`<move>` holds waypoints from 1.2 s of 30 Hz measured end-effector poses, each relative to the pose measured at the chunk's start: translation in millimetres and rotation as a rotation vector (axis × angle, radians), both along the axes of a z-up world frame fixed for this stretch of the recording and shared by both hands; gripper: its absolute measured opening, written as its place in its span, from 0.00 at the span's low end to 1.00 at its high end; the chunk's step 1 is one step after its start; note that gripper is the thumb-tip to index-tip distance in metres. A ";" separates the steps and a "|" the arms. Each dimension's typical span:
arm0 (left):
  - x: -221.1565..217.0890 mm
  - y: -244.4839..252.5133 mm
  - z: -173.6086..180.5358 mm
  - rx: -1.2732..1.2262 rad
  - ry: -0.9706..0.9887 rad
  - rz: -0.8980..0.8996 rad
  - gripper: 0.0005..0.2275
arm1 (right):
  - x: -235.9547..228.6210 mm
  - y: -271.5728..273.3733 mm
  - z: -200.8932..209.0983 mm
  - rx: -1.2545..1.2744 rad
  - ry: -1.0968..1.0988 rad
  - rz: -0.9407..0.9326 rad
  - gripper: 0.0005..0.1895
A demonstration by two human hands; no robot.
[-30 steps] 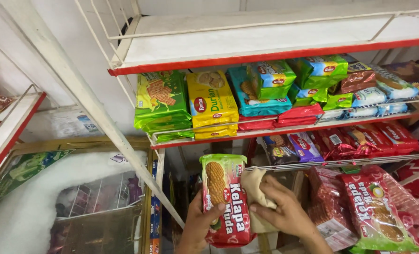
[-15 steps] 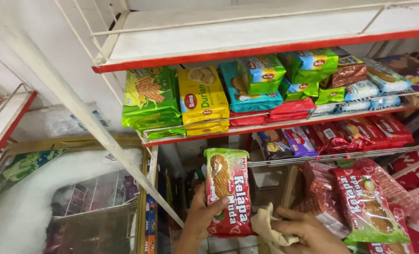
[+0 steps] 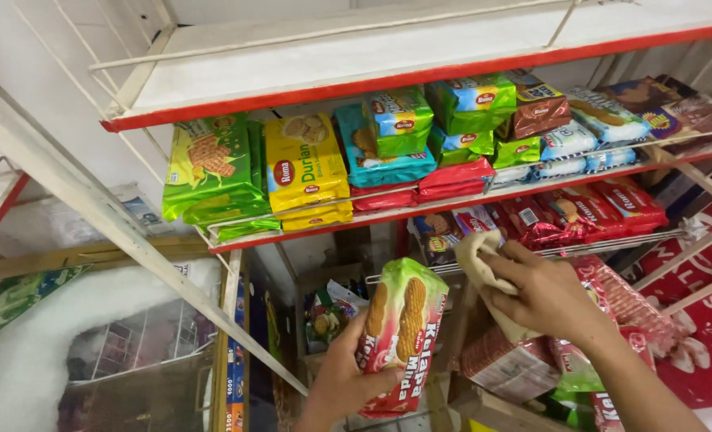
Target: The recorder is wiping down a grocery store shelf and cleaning individual snack packages using a cloth.
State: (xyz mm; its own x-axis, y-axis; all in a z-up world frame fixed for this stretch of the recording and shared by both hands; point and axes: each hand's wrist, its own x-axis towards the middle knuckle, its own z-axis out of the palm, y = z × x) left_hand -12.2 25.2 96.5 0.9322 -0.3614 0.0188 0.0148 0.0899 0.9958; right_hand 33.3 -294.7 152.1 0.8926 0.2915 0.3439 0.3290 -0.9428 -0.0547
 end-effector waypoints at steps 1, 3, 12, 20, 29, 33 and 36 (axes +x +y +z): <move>0.4 -6.3 -5.3 -0.005 -0.007 0.000 0.37 | -6.5 7.4 9.4 -0.005 -0.007 0.000 0.24; -1.0 -19.3 -15.4 0.512 -0.279 0.129 0.44 | -21.5 21.9 26.2 0.227 0.105 0.408 0.18; -11.3 -58.8 -5.5 0.256 -0.085 0.098 0.33 | -21.0 43.7 73.9 -0.227 0.381 0.332 0.20; -37.8 -46.3 36.2 -0.240 0.183 0.163 0.39 | 19.3 -47.3 26.7 0.638 0.321 0.519 0.21; -27.0 -27.1 56.8 -0.602 -0.095 0.070 0.37 | -3.2 -10.9 -4.6 0.824 0.490 0.876 0.16; -15.3 -10.2 68.5 -0.757 -0.058 0.037 0.34 | 24.4 -11.6 -11.2 0.951 0.527 0.625 0.42; -5.6 7.9 85.4 -0.611 -0.157 0.107 0.35 | 17.4 -8.0 17.1 1.284 0.529 0.946 0.40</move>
State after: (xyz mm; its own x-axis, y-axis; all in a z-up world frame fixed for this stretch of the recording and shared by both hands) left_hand -17.8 33.1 181.8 0.9319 -0.1475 0.3314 -0.1675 0.6354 0.7538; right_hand 50.6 -302.7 169.2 0.6668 0.5446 0.5087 0.4095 0.3025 -0.8607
